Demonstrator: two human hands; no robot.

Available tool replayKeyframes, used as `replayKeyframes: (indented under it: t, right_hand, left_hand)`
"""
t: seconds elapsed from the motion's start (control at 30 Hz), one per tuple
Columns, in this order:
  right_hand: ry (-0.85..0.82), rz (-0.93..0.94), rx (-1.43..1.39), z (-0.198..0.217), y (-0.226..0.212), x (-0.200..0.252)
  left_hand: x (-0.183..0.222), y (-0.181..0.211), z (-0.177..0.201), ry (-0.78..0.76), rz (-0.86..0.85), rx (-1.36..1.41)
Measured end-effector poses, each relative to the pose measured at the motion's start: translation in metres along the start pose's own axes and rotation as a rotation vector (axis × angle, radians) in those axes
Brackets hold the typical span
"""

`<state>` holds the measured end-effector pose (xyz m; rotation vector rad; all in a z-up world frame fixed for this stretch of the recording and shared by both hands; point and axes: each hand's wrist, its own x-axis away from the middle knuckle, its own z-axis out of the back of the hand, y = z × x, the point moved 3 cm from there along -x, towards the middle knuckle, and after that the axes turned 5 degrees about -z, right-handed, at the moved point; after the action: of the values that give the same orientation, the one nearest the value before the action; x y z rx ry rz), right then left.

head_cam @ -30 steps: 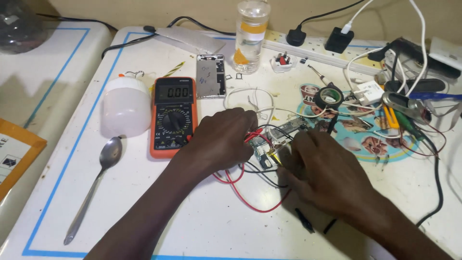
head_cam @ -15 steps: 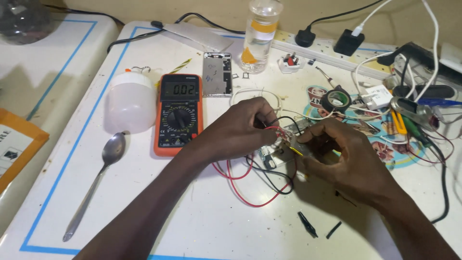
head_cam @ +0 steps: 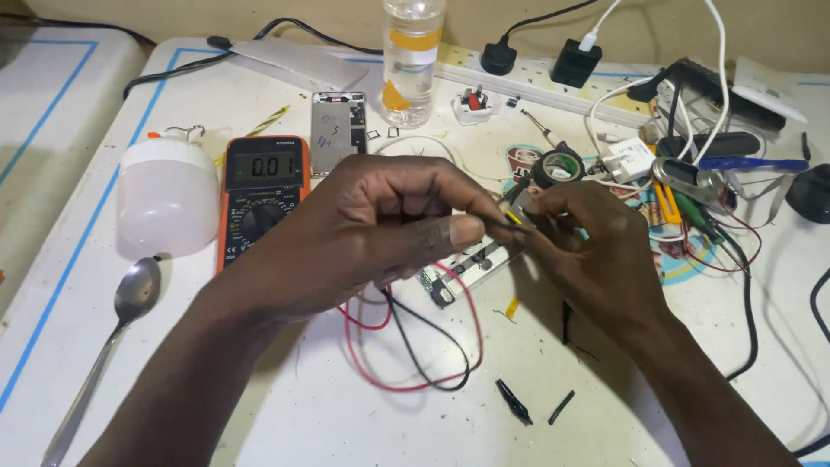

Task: Soldering wires to a circuit board and testing the electrical connections with a multimeter.

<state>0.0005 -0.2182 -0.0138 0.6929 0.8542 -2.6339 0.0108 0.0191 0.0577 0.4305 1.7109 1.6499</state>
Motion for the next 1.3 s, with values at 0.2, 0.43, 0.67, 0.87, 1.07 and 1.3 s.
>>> replayKeyframes:
  t: [0.2, 0.43, 0.67, 0.87, 1.07, 1.3]
  right_hand:
    - [-0.06, 0.022, 0.031, -0.002, 0.012, -0.004]
    - [-0.743, -0.181, -0.434, 0.013, -0.035, 0.004]
    - [-0.9, -0.202, 0.007, -0.015, -0.04, 0.026]
    - [-0.862, -0.285, 0.28, -0.016, -0.05, 0.029]
    - [-0.621, -0.13, 0.189, -0.015, -0.032, 0.028]
    - [-0.05, -0.048, 0.18, 0.036, 0.007, 0.001]
  left_hand:
    - [0.005, 0.011, -0.008, -0.049, 0.023, 0.059]
    - [-0.002, 0.0, -0.006, 0.023, 0.219, -0.072]
    - [-0.002, -0.01, 0.003, -0.007, 0.091, -0.426]
    - [-0.004, -0.051, 0.015, -0.057, 0.408, -0.925]
    - [-0.006, -0.053, 0.012, -0.096, 0.457, -0.991]
    - [-0.003, -0.031, 0.034, 0.228, 0.301, -0.666]
